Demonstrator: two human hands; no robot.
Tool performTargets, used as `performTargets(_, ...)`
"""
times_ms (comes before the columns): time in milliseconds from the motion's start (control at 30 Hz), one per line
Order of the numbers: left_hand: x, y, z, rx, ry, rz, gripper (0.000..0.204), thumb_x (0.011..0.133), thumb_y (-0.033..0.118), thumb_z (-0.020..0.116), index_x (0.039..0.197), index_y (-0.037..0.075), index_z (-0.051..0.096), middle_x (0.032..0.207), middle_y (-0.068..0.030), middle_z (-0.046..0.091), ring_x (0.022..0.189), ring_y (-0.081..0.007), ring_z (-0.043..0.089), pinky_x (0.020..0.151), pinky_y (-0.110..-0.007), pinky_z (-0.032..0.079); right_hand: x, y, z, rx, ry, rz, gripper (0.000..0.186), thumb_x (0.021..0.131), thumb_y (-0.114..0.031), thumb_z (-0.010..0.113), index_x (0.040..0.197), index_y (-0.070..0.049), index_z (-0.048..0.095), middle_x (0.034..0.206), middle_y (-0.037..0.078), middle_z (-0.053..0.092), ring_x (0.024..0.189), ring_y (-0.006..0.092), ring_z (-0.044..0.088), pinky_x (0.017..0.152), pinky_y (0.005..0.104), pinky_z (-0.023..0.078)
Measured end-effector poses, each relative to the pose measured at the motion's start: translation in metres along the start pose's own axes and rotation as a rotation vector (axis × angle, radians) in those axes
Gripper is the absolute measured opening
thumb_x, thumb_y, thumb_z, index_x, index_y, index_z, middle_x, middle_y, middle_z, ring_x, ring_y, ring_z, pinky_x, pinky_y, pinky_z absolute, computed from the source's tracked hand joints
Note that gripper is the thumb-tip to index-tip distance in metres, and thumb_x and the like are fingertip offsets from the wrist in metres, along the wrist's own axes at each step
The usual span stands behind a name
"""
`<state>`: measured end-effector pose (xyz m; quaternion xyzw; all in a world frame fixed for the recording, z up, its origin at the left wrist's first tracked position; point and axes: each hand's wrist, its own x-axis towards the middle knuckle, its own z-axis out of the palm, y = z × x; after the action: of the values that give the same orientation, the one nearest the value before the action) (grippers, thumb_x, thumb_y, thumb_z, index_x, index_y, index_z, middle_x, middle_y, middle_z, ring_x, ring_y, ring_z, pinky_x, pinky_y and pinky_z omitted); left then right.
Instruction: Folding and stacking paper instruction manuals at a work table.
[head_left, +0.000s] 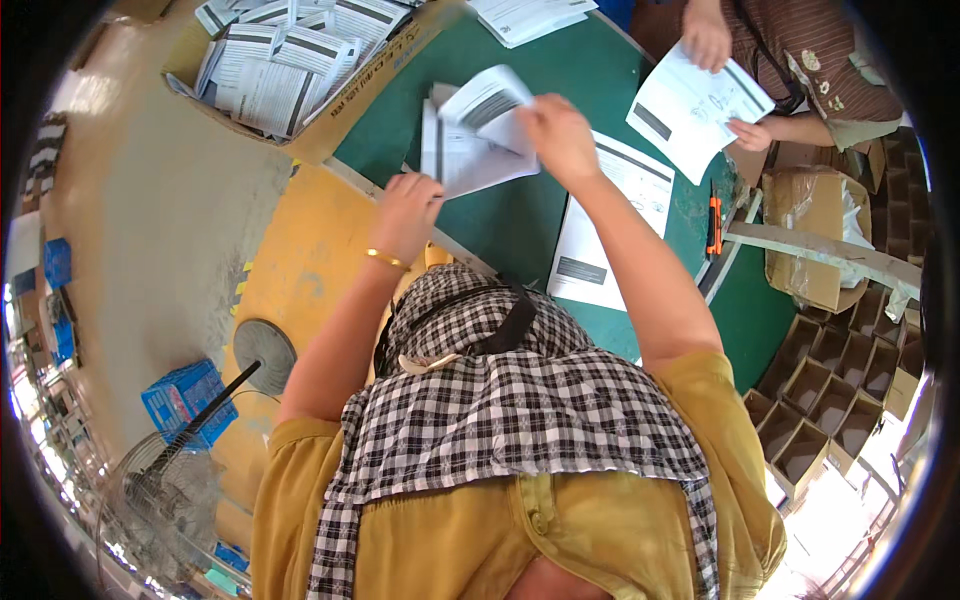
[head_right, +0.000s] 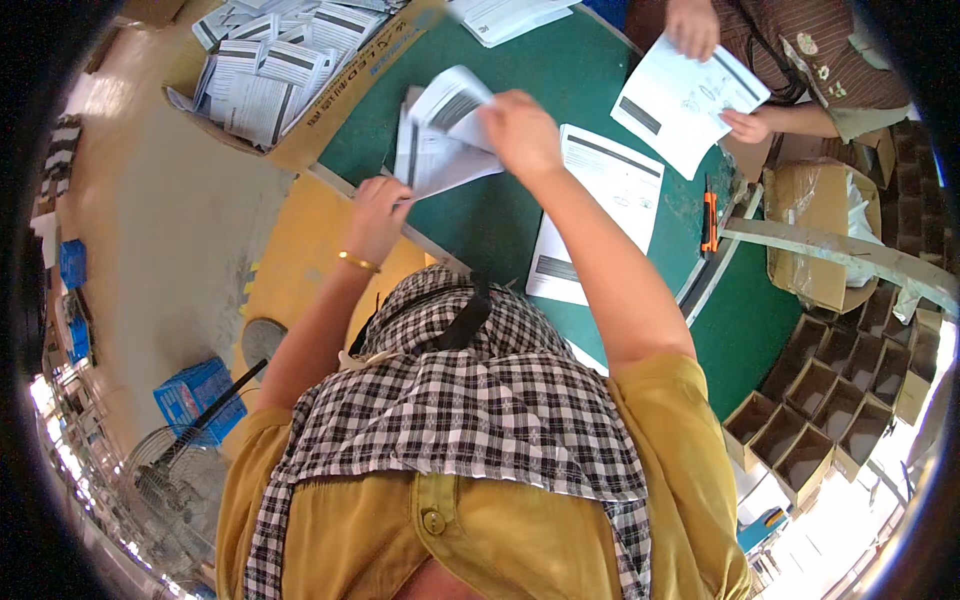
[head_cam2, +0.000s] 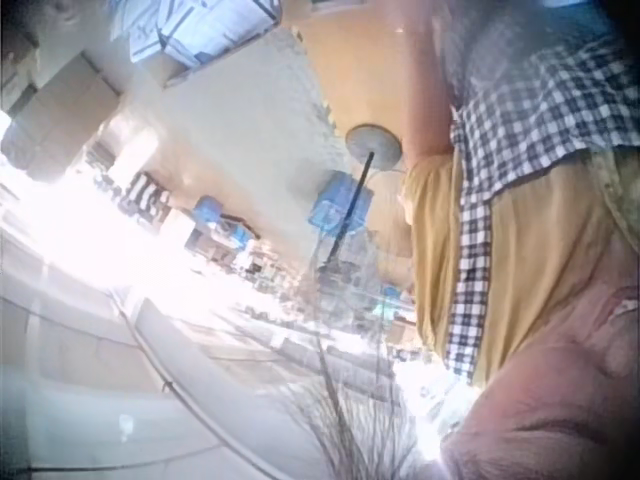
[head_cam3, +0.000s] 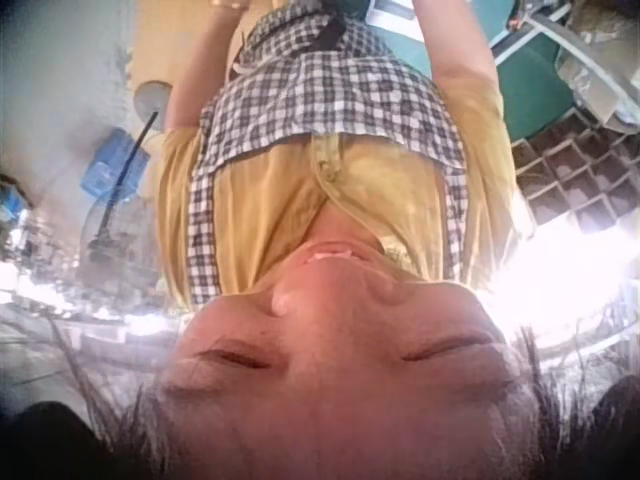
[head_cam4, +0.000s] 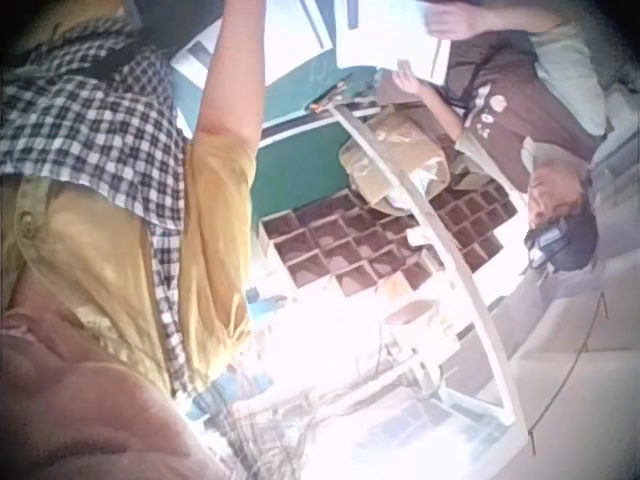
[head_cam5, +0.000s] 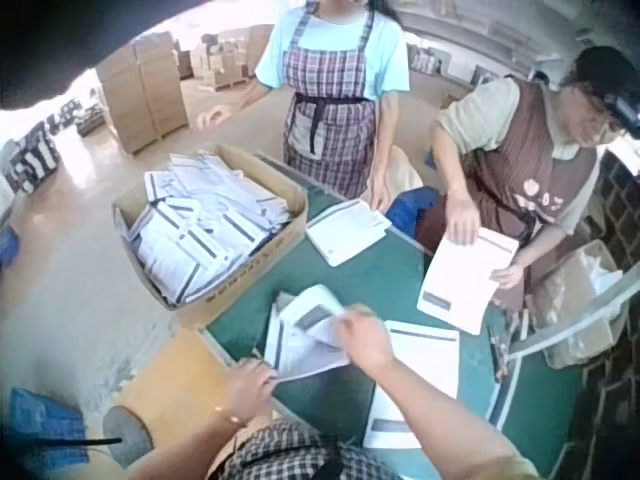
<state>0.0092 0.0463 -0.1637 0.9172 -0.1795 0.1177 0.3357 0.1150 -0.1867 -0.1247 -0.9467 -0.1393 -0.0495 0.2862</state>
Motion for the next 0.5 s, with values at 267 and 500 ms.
performTargets(267,0.023,-0.037,-0.064,0.438,-0.079,0.003,0.013,0.083,0.009,0.052,0.093,0.009,0.06,0.097,-0.0079,0.061,0.095,-0.0297,0.055,0.086,-0.041,0.043,-0.151,-0.027,-0.026,1.229,-0.579,0.791,0.037,0.086,-0.016,0.064,0.118,0.001,0.056,0.11,0.012,0.062,0.098,0.0183,0.06,0.086,0.033,0.051)
performTargets(500,0.008,0.028,-0.004,0.038,-0.423,-0.187,0.044,0.083,0.034,0.065,0.118,0.008,0.059,0.123,-0.0144,0.057,0.118,-0.0332,0.049,0.1,-0.041,0.038,-0.2,0.021,-0.036,0.758,-0.602,0.537,0.028,0.091,-0.02,0.058,0.112,-0.002,0.061,0.1,0.004,0.064,0.09,0.0122,0.058,0.081,0.0266,0.046)
